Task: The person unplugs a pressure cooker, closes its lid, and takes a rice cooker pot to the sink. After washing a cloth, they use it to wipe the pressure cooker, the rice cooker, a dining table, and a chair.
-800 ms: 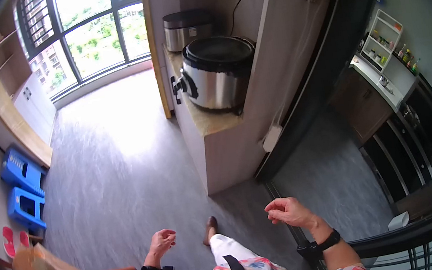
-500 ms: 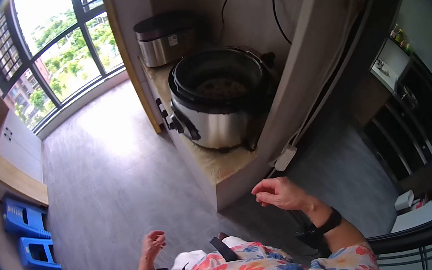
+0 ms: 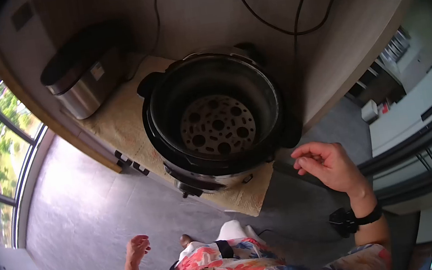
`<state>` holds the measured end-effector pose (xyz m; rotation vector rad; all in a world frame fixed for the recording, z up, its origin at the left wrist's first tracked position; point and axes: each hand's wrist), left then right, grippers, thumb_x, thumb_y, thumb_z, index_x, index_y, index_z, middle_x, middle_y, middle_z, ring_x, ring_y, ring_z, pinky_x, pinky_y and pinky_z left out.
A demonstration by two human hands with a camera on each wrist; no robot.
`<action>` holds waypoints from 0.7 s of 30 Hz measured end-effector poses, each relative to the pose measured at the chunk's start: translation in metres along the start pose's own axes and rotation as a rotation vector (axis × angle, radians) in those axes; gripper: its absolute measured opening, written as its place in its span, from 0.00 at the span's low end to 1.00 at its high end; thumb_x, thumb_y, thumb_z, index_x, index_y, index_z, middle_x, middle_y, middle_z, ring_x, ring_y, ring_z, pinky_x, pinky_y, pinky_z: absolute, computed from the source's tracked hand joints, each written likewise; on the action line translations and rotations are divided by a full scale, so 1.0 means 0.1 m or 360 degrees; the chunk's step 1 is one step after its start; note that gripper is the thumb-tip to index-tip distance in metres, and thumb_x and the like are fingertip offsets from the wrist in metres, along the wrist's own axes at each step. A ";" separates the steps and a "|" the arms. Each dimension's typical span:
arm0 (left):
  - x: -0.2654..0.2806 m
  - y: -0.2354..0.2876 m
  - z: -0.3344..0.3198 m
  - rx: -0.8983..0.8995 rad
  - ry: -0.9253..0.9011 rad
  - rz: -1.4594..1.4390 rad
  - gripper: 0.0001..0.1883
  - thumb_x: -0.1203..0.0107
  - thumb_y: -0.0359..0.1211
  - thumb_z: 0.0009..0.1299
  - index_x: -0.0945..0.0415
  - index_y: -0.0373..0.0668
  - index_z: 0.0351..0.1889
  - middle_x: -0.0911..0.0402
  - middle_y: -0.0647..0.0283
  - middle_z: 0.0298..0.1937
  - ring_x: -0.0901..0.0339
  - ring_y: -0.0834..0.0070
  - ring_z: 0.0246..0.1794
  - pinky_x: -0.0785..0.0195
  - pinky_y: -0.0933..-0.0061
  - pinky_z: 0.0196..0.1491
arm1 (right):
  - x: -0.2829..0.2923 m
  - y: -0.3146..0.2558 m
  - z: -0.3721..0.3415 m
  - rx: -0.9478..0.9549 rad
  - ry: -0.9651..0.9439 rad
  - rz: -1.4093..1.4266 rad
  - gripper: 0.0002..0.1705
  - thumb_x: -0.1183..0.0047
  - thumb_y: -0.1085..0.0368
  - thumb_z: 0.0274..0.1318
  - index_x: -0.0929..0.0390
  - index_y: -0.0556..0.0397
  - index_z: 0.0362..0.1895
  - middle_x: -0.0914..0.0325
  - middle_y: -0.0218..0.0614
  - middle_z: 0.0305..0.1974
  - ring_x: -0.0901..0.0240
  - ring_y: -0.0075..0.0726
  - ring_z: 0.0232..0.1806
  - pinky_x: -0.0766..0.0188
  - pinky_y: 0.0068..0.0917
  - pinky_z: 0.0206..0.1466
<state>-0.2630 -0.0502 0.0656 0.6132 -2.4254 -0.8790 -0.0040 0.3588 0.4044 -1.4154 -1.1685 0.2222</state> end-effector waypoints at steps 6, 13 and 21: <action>0.44 0.41 0.77 -0.0211 -0.0237 0.0397 0.11 0.48 0.31 0.56 0.22 0.38 0.36 0.21 0.59 0.22 0.22 0.75 0.21 0.30 0.75 0.26 | 0.03 -0.56 -0.53 -0.0114 0.0460 -0.0245 0.09 0.54 0.70 0.57 0.26 0.59 0.41 0.23 0.33 0.28 0.27 0.21 0.27 0.33 0.15 0.28; 0.44 0.32 1.41 -0.0221 -0.0428 0.0699 0.11 0.47 0.32 0.55 0.21 0.41 0.35 0.20 0.60 0.23 0.20 0.74 0.23 0.28 0.75 0.30 | 0.02 -0.77 -0.51 -0.0247 0.0834 -0.0288 0.09 0.54 0.68 0.58 0.26 0.58 0.41 0.24 0.32 0.27 0.28 0.21 0.24 0.35 0.15 0.25; 0.56 0.08 2.22 0.0029 -0.0747 0.0920 0.10 0.47 0.32 0.57 0.21 0.40 0.35 0.20 0.60 0.22 0.21 0.75 0.19 0.27 0.75 0.23 | 0.10 -1.38 -0.25 -0.0430 0.1129 -0.0687 0.12 0.56 0.64 0.58 0.27 0.59 0.40 0.24 0.31 0.26 0.29 0.18 0.22 0.37 0.13 0.21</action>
Point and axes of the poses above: each hand's wrist, its own z-axis towards the middle knuckle, its own x-axis out of the back of the hand, y = z × x
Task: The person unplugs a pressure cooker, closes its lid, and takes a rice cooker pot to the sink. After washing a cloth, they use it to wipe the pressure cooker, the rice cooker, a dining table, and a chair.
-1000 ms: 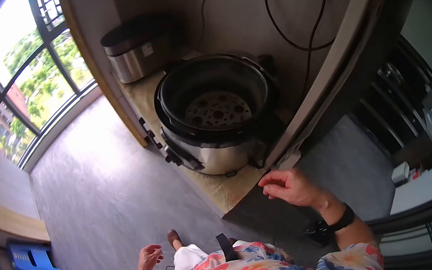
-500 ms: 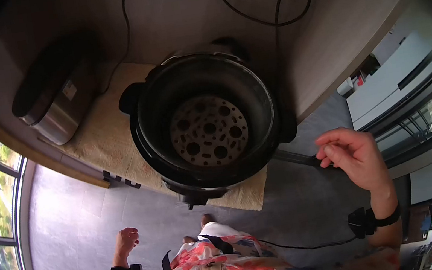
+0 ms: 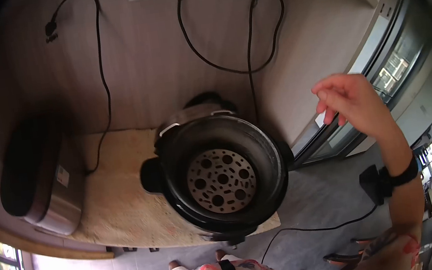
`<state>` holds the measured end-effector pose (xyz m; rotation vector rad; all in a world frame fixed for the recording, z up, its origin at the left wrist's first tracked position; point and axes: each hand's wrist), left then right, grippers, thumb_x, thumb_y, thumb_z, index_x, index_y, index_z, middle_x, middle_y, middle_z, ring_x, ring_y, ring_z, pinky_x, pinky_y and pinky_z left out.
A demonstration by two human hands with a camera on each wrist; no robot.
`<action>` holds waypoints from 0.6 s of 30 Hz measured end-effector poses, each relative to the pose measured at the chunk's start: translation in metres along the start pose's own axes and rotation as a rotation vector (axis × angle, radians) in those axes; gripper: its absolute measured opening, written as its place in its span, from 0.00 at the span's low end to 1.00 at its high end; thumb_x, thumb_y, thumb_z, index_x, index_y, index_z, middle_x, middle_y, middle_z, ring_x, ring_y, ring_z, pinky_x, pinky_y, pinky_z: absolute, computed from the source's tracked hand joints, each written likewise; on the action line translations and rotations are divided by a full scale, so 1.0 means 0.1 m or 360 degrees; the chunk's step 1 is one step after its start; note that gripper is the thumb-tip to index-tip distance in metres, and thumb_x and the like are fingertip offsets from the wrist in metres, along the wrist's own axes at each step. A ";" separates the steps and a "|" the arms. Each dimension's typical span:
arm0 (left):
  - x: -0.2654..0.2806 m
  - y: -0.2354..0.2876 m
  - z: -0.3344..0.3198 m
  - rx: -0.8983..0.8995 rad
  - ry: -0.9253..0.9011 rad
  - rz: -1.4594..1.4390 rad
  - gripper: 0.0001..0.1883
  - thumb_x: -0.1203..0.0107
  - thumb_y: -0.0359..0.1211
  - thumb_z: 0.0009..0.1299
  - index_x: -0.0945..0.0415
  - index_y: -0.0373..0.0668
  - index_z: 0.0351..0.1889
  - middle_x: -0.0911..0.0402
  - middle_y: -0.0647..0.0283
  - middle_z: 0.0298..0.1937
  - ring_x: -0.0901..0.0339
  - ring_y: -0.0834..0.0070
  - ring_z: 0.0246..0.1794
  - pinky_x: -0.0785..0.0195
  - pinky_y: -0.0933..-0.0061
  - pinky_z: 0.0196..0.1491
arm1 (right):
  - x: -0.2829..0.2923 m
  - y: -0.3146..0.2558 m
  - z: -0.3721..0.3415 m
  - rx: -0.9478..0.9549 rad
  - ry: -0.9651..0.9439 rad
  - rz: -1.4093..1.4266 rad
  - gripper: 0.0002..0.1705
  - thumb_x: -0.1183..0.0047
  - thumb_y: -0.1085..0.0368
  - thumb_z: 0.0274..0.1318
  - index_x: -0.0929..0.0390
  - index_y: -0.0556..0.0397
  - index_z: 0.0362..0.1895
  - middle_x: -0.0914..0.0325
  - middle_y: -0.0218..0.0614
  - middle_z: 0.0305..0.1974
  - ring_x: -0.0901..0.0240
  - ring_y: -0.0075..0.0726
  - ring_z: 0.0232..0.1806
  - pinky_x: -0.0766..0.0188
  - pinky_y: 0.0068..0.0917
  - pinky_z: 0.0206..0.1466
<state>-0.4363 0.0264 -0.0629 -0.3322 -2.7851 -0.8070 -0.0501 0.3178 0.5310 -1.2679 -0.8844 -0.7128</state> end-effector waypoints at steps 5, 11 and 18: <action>0.21 -0.06 0.27 0.0010 -0.0035 -0.0055 0.10 0.47 0.30 0.56 0.22 0.38 0.35 0.21 0.61 0.22 0.21 0.75 0.20 0.27 0.76 0.22 | 0.00 -0.36 0.46 0.0063 0.0027 -0.0137 0.15 0.55 0.59 0.58 0.25 0.58 0.37 0.25 0.32 0.24 0.28 0.21 0.20 0.37 0.16 0.16; 0.28 -0.25 0.61 0.0010 -0.0034 -0.0075 0.07 0.48 0.27 0.58 0.23 0.36 0.33 0.22 0.61 0.22 0.22 0.74 0.18 0.29 0.75 0.18 | -0.22 -0.69 1.72 -0.0030 0.0175 -0.0337 0.21 0.53 0.52 0.55 0.27 0.59 0.40 0.24 0.34 0.25 0.28 0.23 0.19 0.38 0.18 0.14; -0.01 -0.92 0.54 0.0119 -0.0001 -0.0295 0.06 0.50 0.23 0.60 0.26 0.34 0.35 0.23 0.58 0.24 0.23 0.74 0.18 0.30 0.75 0.16 | -0.45 -0.99 2.53 0.0003 0.0459 -0.0637 0.27 0.54 0.44 0.52 0.26 0.58 0.22 0.27 0.36 0.19 0.27 0.33 0.18 0.32 0.32 0.20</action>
Point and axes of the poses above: each hand's wrist, its own z-axis towards the middle knuckle, its own x-axis out of the back of the hand, y = z × x
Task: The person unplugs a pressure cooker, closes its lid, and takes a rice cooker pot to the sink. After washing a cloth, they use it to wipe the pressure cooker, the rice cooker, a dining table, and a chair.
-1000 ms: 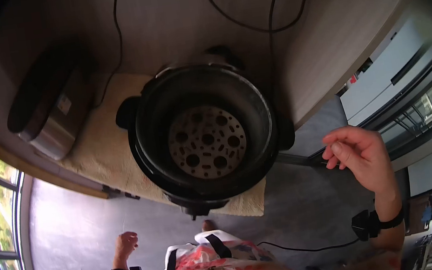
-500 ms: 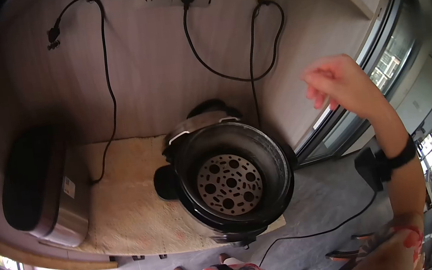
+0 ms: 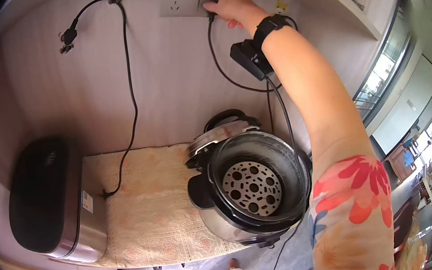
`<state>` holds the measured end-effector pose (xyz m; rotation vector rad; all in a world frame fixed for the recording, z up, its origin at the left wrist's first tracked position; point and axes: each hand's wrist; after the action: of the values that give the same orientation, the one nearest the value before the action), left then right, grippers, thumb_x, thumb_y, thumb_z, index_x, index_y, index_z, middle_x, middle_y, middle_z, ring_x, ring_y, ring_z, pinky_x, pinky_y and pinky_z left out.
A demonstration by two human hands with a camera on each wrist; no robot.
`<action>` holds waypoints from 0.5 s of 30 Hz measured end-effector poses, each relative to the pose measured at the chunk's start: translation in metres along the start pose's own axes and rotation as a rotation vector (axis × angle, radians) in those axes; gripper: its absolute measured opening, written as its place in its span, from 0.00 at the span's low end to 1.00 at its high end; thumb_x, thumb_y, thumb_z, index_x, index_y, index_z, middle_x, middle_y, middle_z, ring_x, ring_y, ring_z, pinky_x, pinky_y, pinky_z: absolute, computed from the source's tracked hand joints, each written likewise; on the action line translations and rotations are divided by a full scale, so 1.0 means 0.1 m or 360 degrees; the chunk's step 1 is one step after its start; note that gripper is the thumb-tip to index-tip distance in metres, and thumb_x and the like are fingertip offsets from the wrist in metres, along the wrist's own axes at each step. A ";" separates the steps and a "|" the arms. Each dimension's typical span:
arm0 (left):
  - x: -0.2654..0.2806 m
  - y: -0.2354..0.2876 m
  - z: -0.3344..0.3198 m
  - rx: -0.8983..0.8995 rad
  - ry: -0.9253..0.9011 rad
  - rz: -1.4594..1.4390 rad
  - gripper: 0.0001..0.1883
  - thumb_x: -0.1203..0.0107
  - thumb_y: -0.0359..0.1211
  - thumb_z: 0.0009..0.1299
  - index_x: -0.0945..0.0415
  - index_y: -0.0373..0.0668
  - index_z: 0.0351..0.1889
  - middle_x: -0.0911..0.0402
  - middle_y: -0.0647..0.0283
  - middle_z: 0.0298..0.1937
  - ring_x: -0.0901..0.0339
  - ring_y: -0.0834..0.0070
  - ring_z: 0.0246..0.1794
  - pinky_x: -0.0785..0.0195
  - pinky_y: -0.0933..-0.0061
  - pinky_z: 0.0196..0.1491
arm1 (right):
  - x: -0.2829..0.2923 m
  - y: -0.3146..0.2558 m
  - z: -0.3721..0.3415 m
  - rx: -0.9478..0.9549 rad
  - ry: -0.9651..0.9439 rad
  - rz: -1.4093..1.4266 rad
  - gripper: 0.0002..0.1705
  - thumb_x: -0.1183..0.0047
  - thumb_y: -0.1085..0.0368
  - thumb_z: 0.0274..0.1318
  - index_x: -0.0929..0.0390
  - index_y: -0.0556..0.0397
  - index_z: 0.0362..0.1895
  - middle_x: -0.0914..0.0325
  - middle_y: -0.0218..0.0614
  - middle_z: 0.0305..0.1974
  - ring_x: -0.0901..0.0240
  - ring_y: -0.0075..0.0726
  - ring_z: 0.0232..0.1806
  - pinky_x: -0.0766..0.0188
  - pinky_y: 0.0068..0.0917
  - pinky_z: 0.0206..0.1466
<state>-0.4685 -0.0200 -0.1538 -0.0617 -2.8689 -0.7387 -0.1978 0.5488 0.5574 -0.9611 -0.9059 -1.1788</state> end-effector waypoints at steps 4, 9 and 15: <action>-0.02 -0.20 -0.21 0.0121 -0.0012 0.0039 0.07 0.51 0.22 0.61 0.27 0.32 0.37 0.23 0.57 0.26 0.23 0.74 0.19 0.29 0.76 0.18 | 0.05 0.07 0.13 0.0126 0.0086 -0.0134 0.29 0.56 0.43 0.52 0.27 0.58 0.21 0.29 0.36 0.18 0.28 0.35 0.18 0.32 0.32 0.20; -0.10 -0.36 -0.26 0.0140 -0.0009 0.0009 0.08 0.51 0.22 0.61 0.27 0.32 0.38 0.23 0.57 0.25 0.23 0.74 0.20 0.29 0.76 0.19 | -0.01 0.11 0.36 0.0252 0.0009 -0.0149 0.30 0.56 0.43 0.51 0.27 0.63 0.23 0.28 0.41 0.19 0.28 0.38 0.15 0.31 0.31 0.22; -0.13 -0.20 -0.36 0.0220 0.0039 -0.0025 0.08 0.51 0.23 0.61 0.27 0.33 0.39 0.23 0.57 0.25 0.23 0.75 0.20 0.29 0.77 0.19 | -0.03 0.12 0.37 0.0241 -0.0010 -0.0087 0.30 0.54 0.44 0.48 0.26 0.65 0.24 0.27 0.41 0.19 0.27 0.37 0.16 0.30 0.30 0.23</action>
<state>-0.4519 -0.0545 -0.1343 -0.0121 -2.8913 -0.5384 -0.1891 0.5857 0.5650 -0.8229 -1.0173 -1.1364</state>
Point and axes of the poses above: each hand's wrist, its own z-axis towards the middle knuckle, its own x-axis out of the back of the hand, y = z × x
